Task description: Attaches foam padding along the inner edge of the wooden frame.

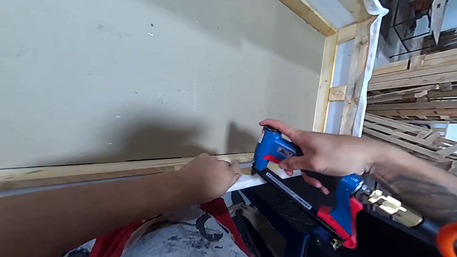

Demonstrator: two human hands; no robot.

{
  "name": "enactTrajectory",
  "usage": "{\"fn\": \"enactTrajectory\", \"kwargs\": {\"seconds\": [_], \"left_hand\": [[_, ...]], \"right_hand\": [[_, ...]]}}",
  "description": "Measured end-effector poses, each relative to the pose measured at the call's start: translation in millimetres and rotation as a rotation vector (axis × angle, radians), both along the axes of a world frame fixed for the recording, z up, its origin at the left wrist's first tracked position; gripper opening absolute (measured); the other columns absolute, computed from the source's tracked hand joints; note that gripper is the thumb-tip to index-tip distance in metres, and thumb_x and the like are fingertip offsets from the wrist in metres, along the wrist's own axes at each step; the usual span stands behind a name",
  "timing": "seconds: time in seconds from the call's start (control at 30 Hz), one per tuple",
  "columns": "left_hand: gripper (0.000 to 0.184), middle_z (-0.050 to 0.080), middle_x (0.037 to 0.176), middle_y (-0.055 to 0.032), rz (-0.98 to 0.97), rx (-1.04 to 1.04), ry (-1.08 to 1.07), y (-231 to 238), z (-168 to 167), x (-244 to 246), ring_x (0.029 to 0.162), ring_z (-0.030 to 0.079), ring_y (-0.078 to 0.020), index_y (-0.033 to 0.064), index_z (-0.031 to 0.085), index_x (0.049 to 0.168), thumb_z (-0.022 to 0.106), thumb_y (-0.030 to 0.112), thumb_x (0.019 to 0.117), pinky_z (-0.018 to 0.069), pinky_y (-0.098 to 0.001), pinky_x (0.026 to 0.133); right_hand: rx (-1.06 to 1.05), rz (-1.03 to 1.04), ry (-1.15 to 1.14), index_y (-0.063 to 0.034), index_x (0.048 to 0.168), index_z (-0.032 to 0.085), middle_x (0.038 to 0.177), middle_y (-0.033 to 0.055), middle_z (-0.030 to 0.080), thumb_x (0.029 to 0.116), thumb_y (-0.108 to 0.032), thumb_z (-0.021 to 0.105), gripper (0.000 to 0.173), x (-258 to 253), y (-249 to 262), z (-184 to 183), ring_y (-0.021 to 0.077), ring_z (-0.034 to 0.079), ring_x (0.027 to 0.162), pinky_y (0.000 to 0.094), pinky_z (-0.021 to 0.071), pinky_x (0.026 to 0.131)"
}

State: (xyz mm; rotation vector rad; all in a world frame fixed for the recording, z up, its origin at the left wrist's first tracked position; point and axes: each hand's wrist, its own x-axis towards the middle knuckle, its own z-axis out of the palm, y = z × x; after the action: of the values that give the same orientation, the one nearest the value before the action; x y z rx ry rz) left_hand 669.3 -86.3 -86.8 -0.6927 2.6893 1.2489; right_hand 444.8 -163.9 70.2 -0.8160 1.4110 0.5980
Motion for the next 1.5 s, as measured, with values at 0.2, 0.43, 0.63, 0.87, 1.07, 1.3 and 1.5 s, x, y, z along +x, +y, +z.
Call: {"fn": "enactTrajectory", "kwargs": {"seconds": [0.2, 0.43, 0.63, 0.87, 1.07, 1.3, 1.5], "left_hand": [[0.039, 0.059, 0.075, -0.0008, 0.228, -0.281, 0.117, 28, 16, 153, 0.059, 0.063, -0.0187, 0.0148, 0.064, 0.088, 0.046, 0.045, 0.1046, 0.0521, -0.0361, 0.047], [0.036, 0.057, 0.063, 0.0077, 0.294, 0.036, 0.188, 0, -13, 205, 0.058, 0.061, -0.01, 0.0222, 0.066, 0.087, 0.047, 0.047, 0.1052, 0.0525, -0.0346, 0.051], [0.044, 0.067, 0.083, 0.0001, 0.176, 0.438, -0.209, -20, 2, 208, 0.082, 0.067, -0.0194, 0.023, 0.068, 0.103, 0.046, 0.061, 0.1027, 0.0548, -0.0458, 0.072], [0.052, 0.062, 0.071, 0.001, 0.184, -0.011, 0.044, 0, 0, 276, 0.065, 0.066, -0.0191, 0.0191, 0.068, 0.1, 0.042, 0.064, 0.1024, 0.0546, -0.0413, 0.057], [0.032, 0.06, 0.068, 0.0067, 0.231, 0.111, -0.25, -8, 26, 422, 0.062, 0.063, -0.013, 0.0254, 0.066, 0.089, 0.061, 0.056, 0.0975, 0.0547, -0.0419, 0.054], [0.036, 0.065, 0.069, 0.0082, 0.259, -0.235, -0.151, 6, 2, 427, 0.071, 0.066, -0.0123, 0.0269, 0.068, 0.077, 0.049, 0.047, 0.1012, 0.0524, -0.0422, 0.077], [0.037, 0.07, 0.086, 0.0051, 0.185, 0.101, -0.24, -17, 13, 431, 0.082, 0.068, -0.0154, 0.0258, 0.072, 0.095, 0.051, 0.055, 0.1023, 0.0549, -0.0446, 0.077]], "right_hand": [[0.011, 0.044, -0.016, -0.0473, 0.159, 0.014, 0.104, 0.0202, 0.067, 0.1012, -0.007, 0.063, 0.085, 51, -6, 3, 0.0332, 0.064, 0.049, 0.0494, 0.0593, 0.042], [-0.016, 0.021, 0.04, -0.0477, 0.159, 0.014, 0.105, 0.0207, 0.068, 0.1016, -0.007, 0.062, 0.085, 124, -5, 12, 0.0332, 0.065, 0.049, 0.049, 0.06, 0.044], [-0.016, -0.041, 0.092, -0.0457, 0.16, 0.011, 0.101, 0.0221, 0.068, 0.1011, -0.009, 0.062, 0.086, 184, -2, 7, 0.0335, 0.065, 0.049, 0.0482, 0.0595, 0.044], [0.034, 0.028, -0.03, -0.0456, 0.159, 0.012, 0.102, 0.0221, 0.067, 0.1024, -0.009, 0.061, 0.084, 240, -11, -4, 0.0332, 0.065, 0.049, 0.0483, 0.0597, 0.044], [-0.054, -0.002, -0.141, -0.046, 0.16, 0.014, 0.105, 0.0209, 0.069, 0.1031, -0.008, 0.058, 0.082, 270, -12, 2, 0.0315, 0.061, 0.044, 0.0477, 0.0579, 0.041], [-0.069, 0.022, -0.131, -0.0457, 0.16, 0.014, 0.1, 0.0214, 0.067, 0.1035, -0.007, 0.056, 0.081, 330, -9, -4, 0.0306, 0.06, 0.045, 0.0465, 0.0577, 0.042], [-0.053, -0.034, -0.154, -0.0443, 0.161, 0.014, 0.098, 0.0224, 0.067, 0.1024, -0.005, 0.058, 0.083, 392, -6, -4, 0.0314, 0.061, 0.045, 0.0479, 0.0577, 0.041]]}}
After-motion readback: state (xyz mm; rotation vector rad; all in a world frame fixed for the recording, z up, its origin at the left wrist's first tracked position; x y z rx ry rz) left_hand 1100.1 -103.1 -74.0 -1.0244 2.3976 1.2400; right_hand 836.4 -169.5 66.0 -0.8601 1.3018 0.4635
